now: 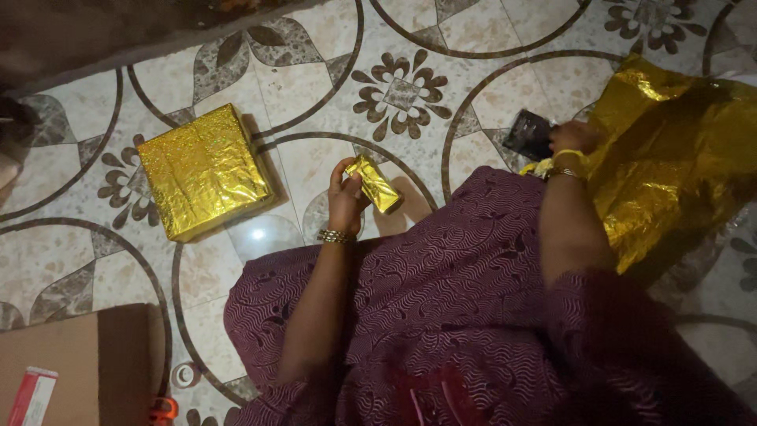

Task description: The person wraps a small box with gold wrapping paper, folds the edges, and secures them with tape. They then place the wrapped box aside and begin wrapping a larger cardboard box with the same gold paper.

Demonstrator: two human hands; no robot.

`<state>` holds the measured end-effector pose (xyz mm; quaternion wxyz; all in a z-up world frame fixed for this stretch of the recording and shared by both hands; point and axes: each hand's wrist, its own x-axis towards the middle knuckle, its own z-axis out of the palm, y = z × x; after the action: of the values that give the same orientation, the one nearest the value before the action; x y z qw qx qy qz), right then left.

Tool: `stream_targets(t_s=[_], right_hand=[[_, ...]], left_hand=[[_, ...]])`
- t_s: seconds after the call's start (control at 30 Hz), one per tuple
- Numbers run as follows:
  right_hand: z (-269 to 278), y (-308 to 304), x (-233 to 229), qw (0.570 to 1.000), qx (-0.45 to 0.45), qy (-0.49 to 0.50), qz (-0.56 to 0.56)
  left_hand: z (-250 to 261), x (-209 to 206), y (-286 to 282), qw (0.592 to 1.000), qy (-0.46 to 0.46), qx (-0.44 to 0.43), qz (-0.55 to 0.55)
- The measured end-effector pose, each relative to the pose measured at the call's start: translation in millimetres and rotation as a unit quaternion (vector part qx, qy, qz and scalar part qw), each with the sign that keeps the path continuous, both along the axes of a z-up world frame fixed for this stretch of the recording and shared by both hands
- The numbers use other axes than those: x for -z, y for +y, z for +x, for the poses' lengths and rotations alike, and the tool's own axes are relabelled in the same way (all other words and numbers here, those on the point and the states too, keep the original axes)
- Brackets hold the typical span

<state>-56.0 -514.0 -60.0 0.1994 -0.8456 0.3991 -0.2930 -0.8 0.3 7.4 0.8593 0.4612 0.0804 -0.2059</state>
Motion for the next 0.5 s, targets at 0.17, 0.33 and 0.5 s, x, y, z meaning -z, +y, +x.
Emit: stream_targets(t_s=[0.17,0.33,0.5], right_hand=[[8.9,-2.0,13.4,0.999,-0.017,-0.002,-0.027],[12.2,-4.7,15.7,0.998,-0.032,-0.02,-0.05],[12.6,-4.2,10.5,0.994,-0.056,0.015,-0.095]], left_hand=[[-1.4,-1.4,1.6,0.999,0.016,-0.001,0.029],[1.1,10.8,-2.5,1.0,-0.006,0.002,0.003],[0.2,7.7,-2.1,1.0,0.005,0.009,0.012]])
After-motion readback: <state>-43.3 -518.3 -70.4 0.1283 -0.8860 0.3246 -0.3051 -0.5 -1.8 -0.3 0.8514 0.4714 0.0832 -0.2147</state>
